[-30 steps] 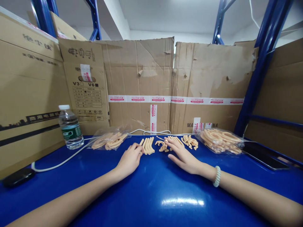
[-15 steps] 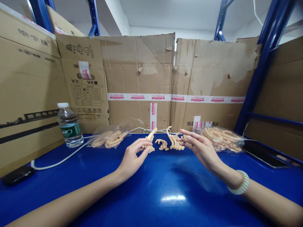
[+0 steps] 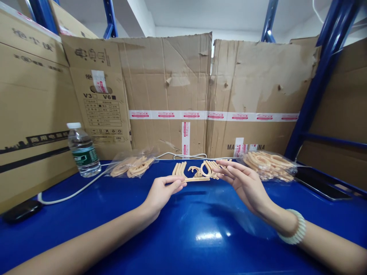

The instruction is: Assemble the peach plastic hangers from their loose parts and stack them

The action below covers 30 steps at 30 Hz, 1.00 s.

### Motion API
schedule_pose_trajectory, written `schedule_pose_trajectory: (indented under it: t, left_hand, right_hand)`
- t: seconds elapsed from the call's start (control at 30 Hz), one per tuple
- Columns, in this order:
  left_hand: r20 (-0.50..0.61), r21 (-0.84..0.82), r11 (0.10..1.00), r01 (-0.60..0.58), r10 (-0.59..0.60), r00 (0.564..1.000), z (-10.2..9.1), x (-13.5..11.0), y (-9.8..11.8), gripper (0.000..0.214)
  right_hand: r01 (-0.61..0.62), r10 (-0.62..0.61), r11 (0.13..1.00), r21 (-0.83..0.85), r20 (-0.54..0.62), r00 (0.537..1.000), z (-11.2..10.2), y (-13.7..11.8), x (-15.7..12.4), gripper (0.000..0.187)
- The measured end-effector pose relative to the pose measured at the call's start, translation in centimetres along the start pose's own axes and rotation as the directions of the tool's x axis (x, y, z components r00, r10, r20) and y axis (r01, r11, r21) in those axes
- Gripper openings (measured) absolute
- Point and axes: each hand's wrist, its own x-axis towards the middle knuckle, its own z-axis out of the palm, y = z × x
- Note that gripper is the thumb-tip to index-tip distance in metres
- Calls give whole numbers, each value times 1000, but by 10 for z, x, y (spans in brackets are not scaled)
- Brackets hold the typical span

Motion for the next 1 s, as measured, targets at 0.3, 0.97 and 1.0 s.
schedule_pose_trajectory:
  t: [0.3, 0.97, 1.0]
  left_hand:
    - [-85, -184, 982, 29, -45, 995, 1, -3, 7, 11]
    - [201, -307, 912, 272, -218, 955, 6, -3, -5, 40]
    - [229, -306, 909, 282, -217, 949, 6, -3, -7, 38]
  right_hand:
    - [39, -39, 999, 7, -12, 999, -2, 12, 2, 22]
    - [45, -54, 972, -233, -32, 998, -11, 34, 4, 41]
    - [44, -54, 973, -227, -37, 998, -11, 34, 3, 46]
